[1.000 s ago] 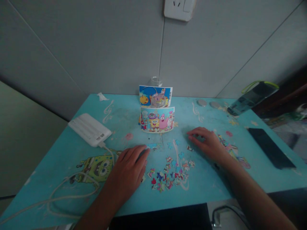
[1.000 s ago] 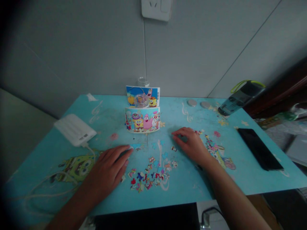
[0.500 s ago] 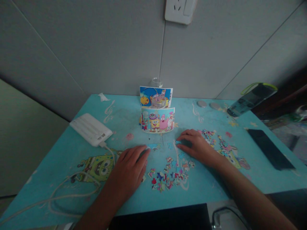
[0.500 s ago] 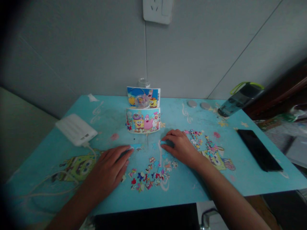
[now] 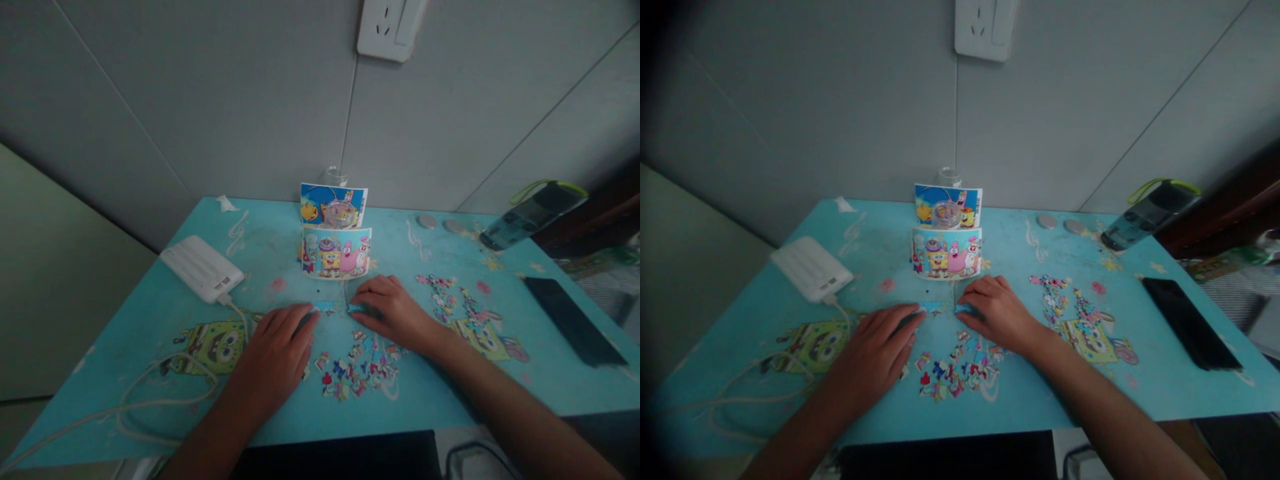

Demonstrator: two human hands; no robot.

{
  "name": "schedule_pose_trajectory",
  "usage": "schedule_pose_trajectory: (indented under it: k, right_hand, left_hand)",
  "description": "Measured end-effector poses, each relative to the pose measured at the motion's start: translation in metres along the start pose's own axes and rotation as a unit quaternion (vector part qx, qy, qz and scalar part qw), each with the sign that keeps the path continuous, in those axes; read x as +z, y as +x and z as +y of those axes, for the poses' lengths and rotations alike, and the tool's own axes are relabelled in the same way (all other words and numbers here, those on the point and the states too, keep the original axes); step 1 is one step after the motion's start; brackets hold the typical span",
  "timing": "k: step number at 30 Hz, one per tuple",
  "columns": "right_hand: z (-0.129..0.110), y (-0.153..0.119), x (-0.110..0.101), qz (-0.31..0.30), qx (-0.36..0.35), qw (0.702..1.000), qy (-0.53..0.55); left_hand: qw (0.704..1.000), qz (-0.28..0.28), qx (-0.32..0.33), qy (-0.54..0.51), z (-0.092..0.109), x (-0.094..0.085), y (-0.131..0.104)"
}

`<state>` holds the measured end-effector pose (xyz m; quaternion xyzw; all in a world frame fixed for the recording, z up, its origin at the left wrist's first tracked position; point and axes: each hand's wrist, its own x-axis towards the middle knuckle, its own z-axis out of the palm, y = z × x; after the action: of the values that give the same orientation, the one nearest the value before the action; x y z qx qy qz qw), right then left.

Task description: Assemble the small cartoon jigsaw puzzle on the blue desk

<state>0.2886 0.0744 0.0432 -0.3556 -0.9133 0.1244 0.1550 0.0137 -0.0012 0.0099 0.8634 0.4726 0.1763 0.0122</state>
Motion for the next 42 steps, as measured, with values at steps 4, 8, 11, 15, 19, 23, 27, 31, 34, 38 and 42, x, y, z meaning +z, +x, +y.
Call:
schedule_pose_trajectory:
  k: [4,8,11,15,19,23,27,31,34,38,42]
  right_hand:
    - [0.002,0.0,0.004,0.008,0.008,1.0,-0.005]
    - [0.002,-0.001,0.006,0.018,0.016,1.0,-0.007]
    - [0.002,-0.002,0.009,0.025,0.023,0.999,-0.008]
    - [0.003,-0.003,0.012,0.03,0.032,0.999,-0.006]
    - [0.004,-0.003,0.013,0.033,0.04,0.999,0.002]
    - [0.005,-0.004,0.015,0.041,0.051,0.998,0.004]
    - [0.005,-0.004,0.015,0.049,0.061,0.997,0.002]
    - [0.005,-0.006,0.012,0.056,0.06,0.997,0.01]
    - [0.007,-0.01,0.008,0.07,0.055,0.996,0.023]
    - [0.007,-0.018,0.005,0.069,0.023,0.997,0.02]
    - [0.004,-0.022,0.006,0.055,0.01,0.998,-0.001]
  left_hand:
    - [1.0,0.0,0.001,0.0,0.0,0.001,0.0]
    - [1.0,0.0,0.001,-0.004,-0.001,0.001,-0.001]
    - [1.0,0.0,-0.003,-0.006,0.0,0.001,-0.001]
    - [1.0,-0.001,-0.004,-0.006,0.0,0.001,-0.001]
    - [1.0,-0.002,0.0,-0.003,0.0,0.0,-0.001]
    - [1.0,-0.004,-0.002,0.001,0.0,0.0,0.0]
    - [1.0,0.003,0.002,0.005,0.001,0.0,0.0]
    - [1.0,0.004,0.005,0.006,0.001,0.001,0.0]
    - [1.0,0.005,0.003,0.002,0.0,0.001,-0.001]
    - [1.0,0.004,0.002,-0.003,0.0,0.001,-0.001]
    - [1.0,0.001,0.0,-0.001,0.0,0.001,-0.001]
